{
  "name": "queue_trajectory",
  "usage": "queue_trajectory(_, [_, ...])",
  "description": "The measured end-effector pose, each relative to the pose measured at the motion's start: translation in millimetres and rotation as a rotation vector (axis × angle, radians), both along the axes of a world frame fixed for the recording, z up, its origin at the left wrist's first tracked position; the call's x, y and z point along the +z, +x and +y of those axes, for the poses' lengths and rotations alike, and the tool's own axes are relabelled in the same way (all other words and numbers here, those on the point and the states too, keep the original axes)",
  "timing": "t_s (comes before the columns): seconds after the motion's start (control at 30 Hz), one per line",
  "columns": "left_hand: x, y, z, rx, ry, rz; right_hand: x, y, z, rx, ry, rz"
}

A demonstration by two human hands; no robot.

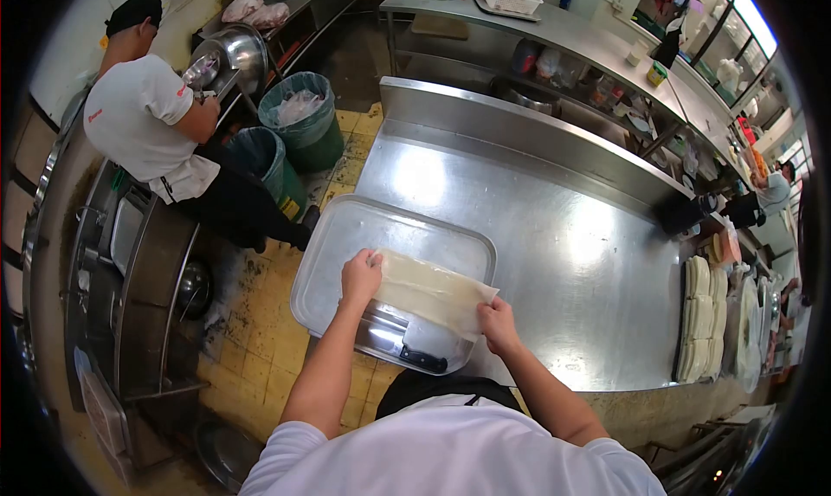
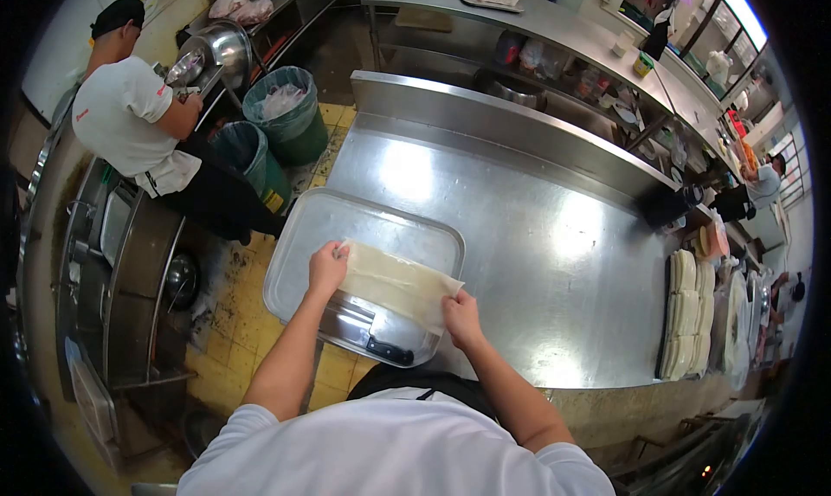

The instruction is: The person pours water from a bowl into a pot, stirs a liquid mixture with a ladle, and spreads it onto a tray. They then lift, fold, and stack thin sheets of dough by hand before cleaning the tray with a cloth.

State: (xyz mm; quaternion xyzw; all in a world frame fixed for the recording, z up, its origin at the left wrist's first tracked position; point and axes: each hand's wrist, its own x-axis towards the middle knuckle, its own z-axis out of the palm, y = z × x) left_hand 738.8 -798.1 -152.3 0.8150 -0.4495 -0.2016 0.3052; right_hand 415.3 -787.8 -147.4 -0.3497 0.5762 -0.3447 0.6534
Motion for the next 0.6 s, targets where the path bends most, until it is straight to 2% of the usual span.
queue_trajectory(0.23, [58, 0, 11, 0.004, -0.093, 0.13, 27, 9, 1, 0.025, -0.035, -0.06])
queue_trajectory(0.33, [56, 8, 11, -0.01, -0.27, 0.05, 31, 17, 0, 0.021, -0.045, -0.074])
queue_trajectory(0.6, [54, 38, 3, -0.041, -0.22, -0.055, 13, 35, -20, 0.071, 0.046, -0.006])
